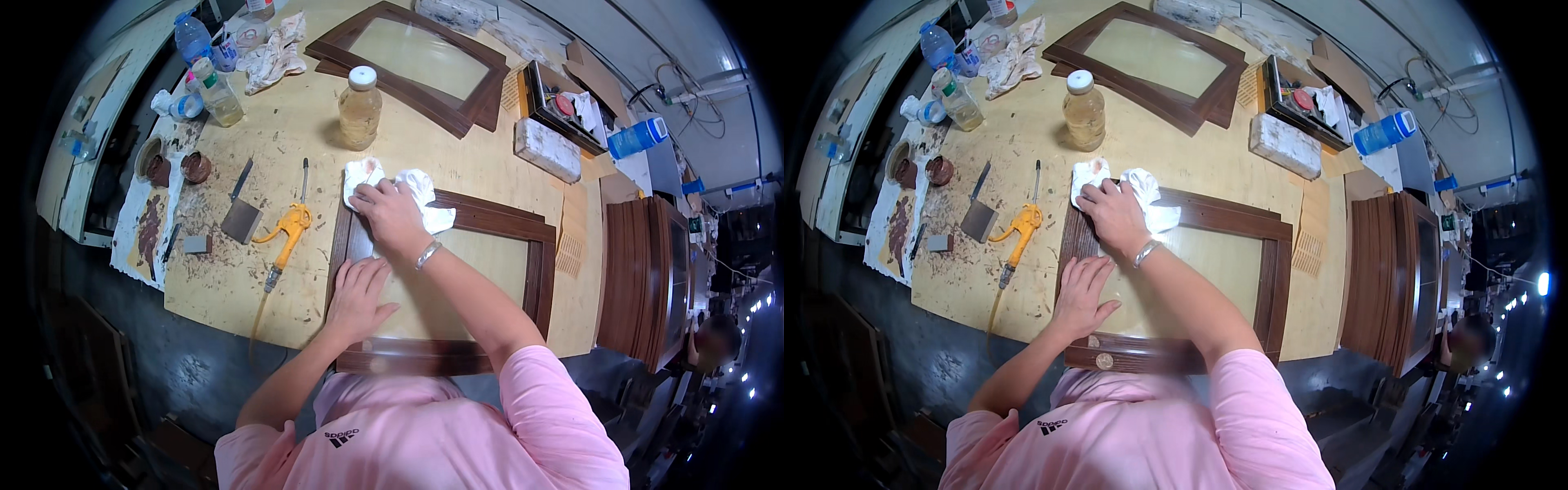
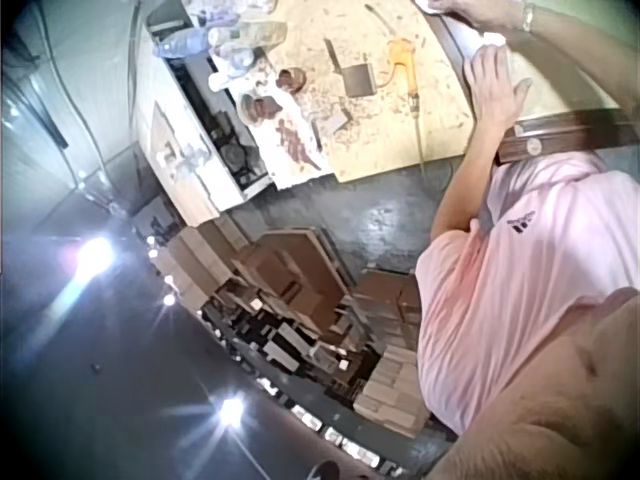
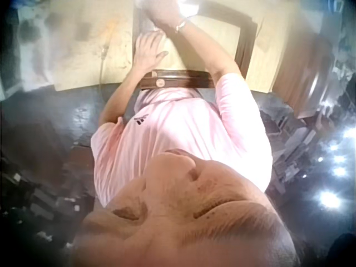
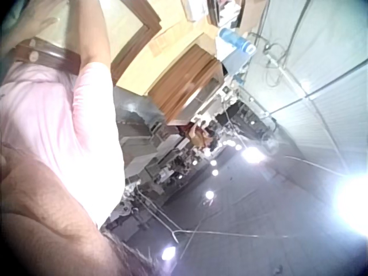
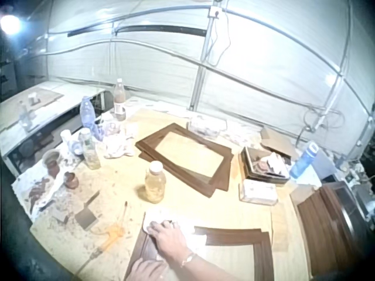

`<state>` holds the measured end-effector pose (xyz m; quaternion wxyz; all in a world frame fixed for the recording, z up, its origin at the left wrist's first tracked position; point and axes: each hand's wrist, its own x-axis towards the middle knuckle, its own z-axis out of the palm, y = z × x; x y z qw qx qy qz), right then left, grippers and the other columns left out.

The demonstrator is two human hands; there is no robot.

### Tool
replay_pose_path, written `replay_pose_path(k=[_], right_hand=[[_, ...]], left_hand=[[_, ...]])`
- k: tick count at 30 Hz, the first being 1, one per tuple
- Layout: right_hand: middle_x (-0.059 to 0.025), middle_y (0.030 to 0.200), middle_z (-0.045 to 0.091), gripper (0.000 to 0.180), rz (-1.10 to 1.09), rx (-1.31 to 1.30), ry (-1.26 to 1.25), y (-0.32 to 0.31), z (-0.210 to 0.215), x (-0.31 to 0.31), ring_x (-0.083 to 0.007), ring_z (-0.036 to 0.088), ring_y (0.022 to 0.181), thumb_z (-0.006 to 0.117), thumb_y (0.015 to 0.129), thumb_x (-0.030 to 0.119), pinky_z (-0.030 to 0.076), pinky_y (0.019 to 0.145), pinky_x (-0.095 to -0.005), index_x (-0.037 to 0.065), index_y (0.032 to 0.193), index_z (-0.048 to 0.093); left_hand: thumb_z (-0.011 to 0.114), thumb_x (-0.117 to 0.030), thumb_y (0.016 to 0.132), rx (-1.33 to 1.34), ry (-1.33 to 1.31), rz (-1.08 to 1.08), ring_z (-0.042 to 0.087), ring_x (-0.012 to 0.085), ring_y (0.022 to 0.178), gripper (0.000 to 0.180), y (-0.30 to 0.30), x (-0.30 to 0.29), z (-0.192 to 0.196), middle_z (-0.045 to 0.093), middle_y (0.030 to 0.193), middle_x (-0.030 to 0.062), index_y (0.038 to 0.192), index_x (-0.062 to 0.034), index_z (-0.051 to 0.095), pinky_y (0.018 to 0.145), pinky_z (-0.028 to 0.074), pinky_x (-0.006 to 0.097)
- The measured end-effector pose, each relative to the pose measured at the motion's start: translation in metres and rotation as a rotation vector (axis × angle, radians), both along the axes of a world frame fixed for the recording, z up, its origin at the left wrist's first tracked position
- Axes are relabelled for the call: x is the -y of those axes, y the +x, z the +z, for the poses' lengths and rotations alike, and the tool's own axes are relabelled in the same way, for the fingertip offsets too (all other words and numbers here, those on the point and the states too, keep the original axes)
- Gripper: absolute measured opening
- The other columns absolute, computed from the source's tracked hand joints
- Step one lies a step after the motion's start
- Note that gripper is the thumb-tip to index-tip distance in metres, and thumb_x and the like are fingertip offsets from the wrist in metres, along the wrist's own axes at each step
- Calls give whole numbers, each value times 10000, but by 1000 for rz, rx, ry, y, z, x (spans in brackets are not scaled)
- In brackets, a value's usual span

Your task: The person wipes glass panels in wooden frames with a cloth and a sanding block, then handles a textured wooden piece.

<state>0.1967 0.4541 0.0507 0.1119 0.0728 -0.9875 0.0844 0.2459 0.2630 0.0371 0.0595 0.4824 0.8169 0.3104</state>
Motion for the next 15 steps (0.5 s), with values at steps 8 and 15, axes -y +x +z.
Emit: replay_pose_path(k=[8,15], right_hand=[[9,1071,623,369,9,-96,-33,16,-13,-7,-203,558,986,604,786,90,410,827,-387,158,1139,687],[-21,1038,606,345,12,-16,39,4,-8,2,-232,559,983,602,785,86,428,821,-416,113,1121,674]], left_hand=[[714,-342,798,7,22,12,426,333,1305,674,2,-4,-4,502,1347,140,1340,-8,493,1135,260,549],[715,-333,799,-28,17,12,435,321,1288,643,0,-4,-6,512,1325,137,1310,-3,507,1132,262,539]])
